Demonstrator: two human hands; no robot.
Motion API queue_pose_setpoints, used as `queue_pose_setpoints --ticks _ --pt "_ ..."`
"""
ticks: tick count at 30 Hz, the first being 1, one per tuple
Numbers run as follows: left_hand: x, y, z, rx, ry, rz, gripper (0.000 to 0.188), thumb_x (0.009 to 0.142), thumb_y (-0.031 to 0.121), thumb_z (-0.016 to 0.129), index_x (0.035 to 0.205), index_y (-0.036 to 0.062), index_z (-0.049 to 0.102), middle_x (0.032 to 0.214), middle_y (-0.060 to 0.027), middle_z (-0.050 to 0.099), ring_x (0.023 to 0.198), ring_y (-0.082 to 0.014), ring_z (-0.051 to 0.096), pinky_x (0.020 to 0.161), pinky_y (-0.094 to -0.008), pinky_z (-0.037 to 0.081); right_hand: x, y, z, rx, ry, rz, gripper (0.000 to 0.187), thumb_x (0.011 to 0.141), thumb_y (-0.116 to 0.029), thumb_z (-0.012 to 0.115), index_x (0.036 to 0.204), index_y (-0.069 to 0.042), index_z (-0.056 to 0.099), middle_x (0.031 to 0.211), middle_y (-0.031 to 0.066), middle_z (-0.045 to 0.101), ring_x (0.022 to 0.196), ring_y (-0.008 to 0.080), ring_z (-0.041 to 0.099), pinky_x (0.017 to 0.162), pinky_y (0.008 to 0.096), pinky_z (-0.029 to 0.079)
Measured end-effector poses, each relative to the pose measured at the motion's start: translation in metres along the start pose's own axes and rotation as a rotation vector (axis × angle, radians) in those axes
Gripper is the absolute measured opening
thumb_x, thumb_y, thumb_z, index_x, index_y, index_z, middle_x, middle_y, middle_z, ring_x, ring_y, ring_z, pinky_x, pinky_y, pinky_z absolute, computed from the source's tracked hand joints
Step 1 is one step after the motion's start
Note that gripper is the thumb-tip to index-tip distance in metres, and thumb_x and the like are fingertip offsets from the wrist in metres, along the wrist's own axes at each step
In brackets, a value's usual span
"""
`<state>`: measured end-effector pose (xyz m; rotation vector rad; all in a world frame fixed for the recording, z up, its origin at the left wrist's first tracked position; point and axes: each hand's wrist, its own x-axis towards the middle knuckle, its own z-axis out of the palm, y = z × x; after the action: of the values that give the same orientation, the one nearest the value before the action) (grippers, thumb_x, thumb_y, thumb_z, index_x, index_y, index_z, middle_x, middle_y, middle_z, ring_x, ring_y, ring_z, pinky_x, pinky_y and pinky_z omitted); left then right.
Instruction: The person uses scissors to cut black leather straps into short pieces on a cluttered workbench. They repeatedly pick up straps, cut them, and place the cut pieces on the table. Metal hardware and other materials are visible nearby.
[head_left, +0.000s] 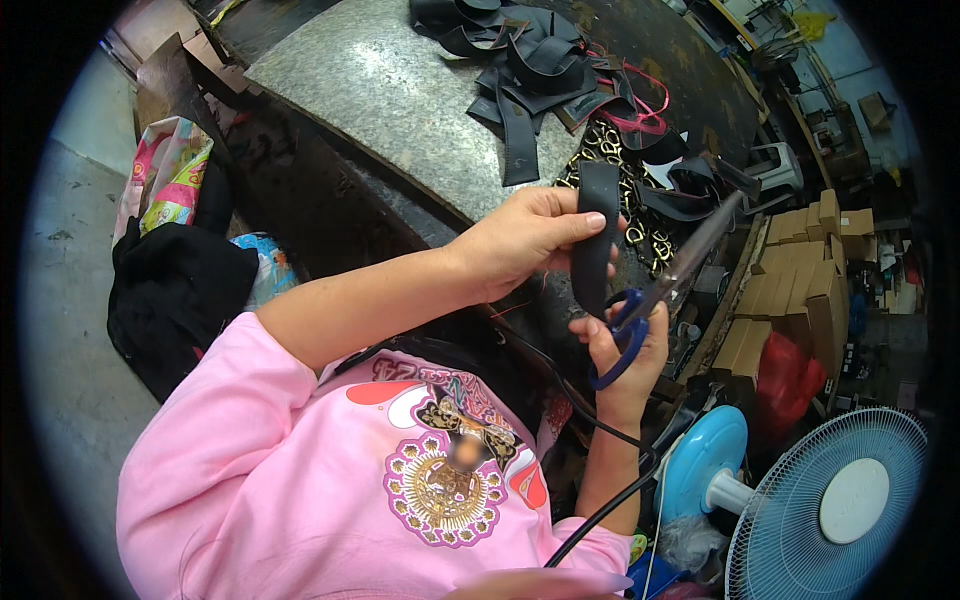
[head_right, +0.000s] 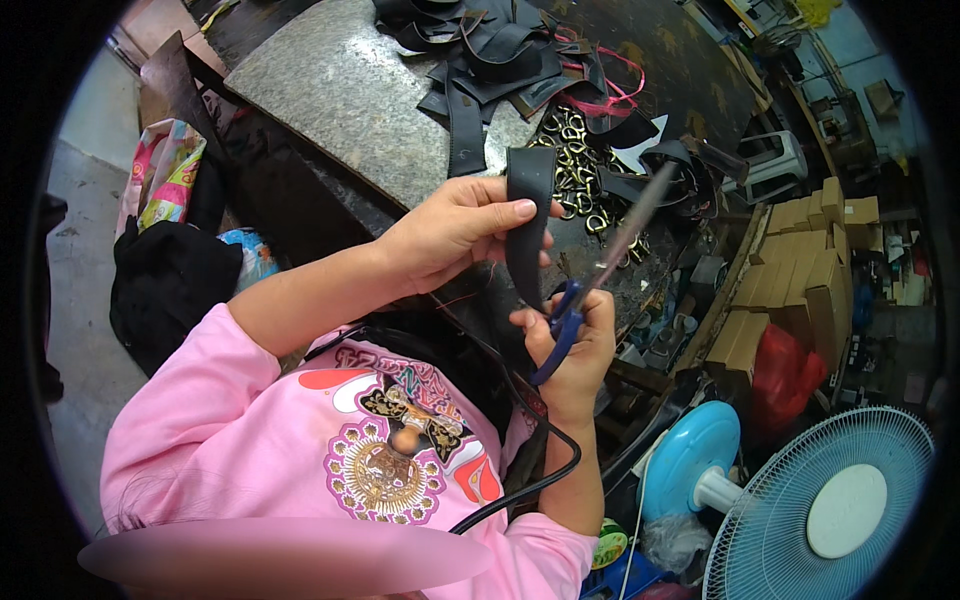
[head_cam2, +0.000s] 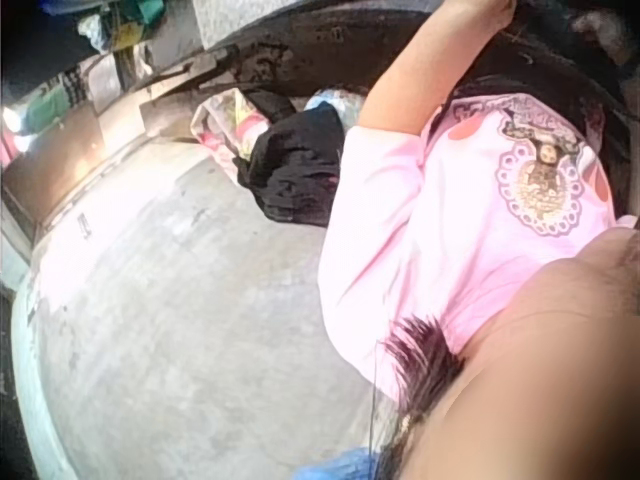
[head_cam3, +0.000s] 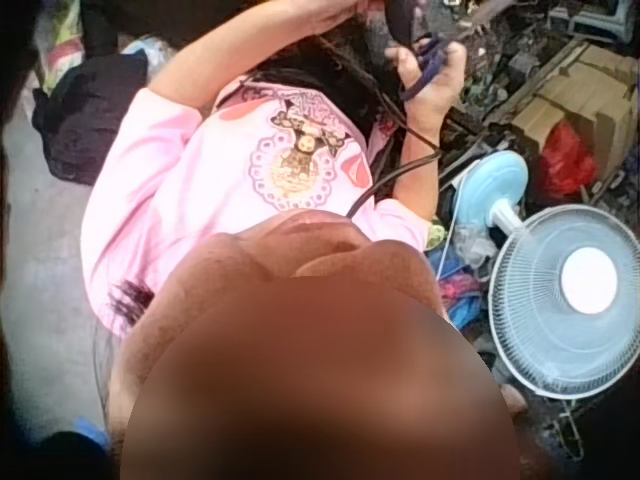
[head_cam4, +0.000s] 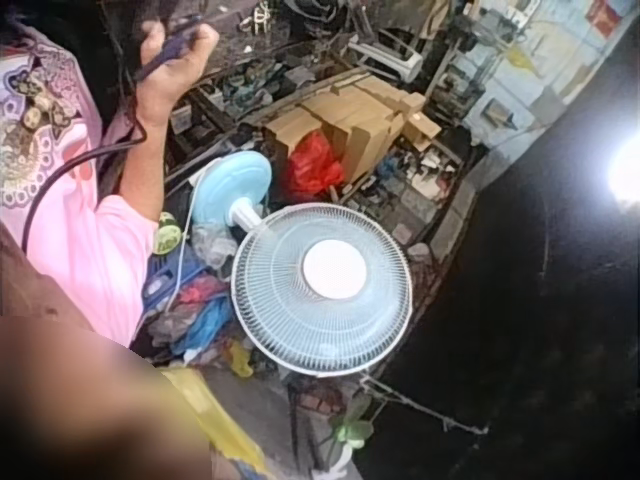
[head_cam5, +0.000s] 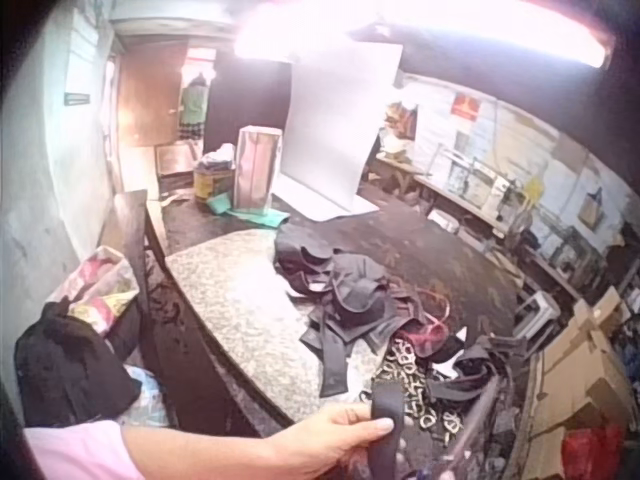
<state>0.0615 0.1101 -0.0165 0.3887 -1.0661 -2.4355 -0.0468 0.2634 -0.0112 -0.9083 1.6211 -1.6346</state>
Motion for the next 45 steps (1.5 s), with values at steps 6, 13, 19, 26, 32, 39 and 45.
queue_pose_setpoints --ticks 6,13,19,26,32,39,45 --pt "-0.004 0.014 -0.006 0.101 0.003 0.081 0.027 0.089 0.013 0.057 0.114 0.0047 0.054 0.086 -0.0010 0.060 0.072 -0.0070 0.059 0.057 -0.0185 0.050 -0.001 -0.010 -0.032 0.020 -0.137 0.161 0.028 0.081 -0.016 0.069 0.094 -0.003 0.047 0.071 0.0072 0.059 0.064 0.0145 0.061 0.059 0.0224 0.046" --pt "-0.007 0.023 -0.004 0.173 0.011 -0.003 0.023 0.089 0.019 0.058 0.106 0.0041 0.059 0.075 0.0038 0.056 0.056 -0.0010 0.049 0.044 -0.0139 0.037 -0.002 -0.017 -0.052 0.009 -0.326 0.234 0.061 0.071 -0.053 0.072 0.094 -0.001 0.049 0.068 0.0071 0.057 0.060 0.0134 0.058 0.056 0.0221 0.044" --pt "-0.002 0.035 -0.008 0.404 -0.015 0.014 0.023 0.088 0.021 0.060 0.102 0.0034 0.062 0.070 0.0059 0.054 0.051 0.0003 0.043 0.042 -0.0143 0.031 -0.005 -0.020 -0.057 -0.062 -0.418 0.284 0.071 0.071 -0.063 0.065 0.096 0.001 0.049 0.070 0.0090 0.057 0.057 0.0148 0.058 0.049 0.0215 0.043" --pt "0.067 0.077 -0.050 1.342 0.375 0.855 0.028 0.083 0.018 0.062 0.107 0.0016 0.059 0.079 -0.0102 0.063 0.068 -0.0246 0.061 0.067 -0.0349 0.049 0.007 0.007 -0.053 0.019 -0.268 0.014 0.076 0.076 -0.073 0.050 0.104 -0.002 0.048 0.075 0.0099 0.061 0.066 0.0131 0.058 0.059 0.0217 0.038" --pt "0.114 0.076 -0.085 2.325 0.561 0.671 0.064 0.083 0.048 0.056 0.134 0.0121 0.041 0.136 -0.0138 0.041 0.131 -0.0340 0.031 0.104 -0.0514 0.027 0.011 0.030 -0.048 -0.016 -0.072 -0.137 0.068 0.082 -0.071 0.039 0.103 -0.007 0.048 0.072 0.0068 0.056 0.067 0.0151 0.054 0.063 0.0246 0.038" --pt "0.133 0.072 -0.025 2.344 0.536 0.997 0.081 0.072 0.064 0.057 0.127 0.0062 0.046 0.131 -0.0130 0.044 0.129 -0.0318 0.029 0.100 -0.0542 0.025 0.011 0.034 -0.048 0.035 -0.018 -0.164 0.071 0.081 -0.073 0.039 0.105 -0.007 0.048 0.072 0.0075 0.055 0.066 0.0162 0.054 0.064 0.0250 0.038" --pt "0.165 0.017 0.007 1.851 0.158 0.497 0.045 0.075 0.045 0.065 0.098 0.0067 0.064 0.097 -0.0117 0.062 0.100 -0.0291 0.053 0.080 -0.0432 0.042 0.010 0.033 -0.045 0.087 0.043 -0.179 0.072 0.077 -0.070 0.050 0.104 -0.002 0.048 0.071 0.0094 0.059 0.066 0.0169 0.059 0.059 0.0242 0.042"
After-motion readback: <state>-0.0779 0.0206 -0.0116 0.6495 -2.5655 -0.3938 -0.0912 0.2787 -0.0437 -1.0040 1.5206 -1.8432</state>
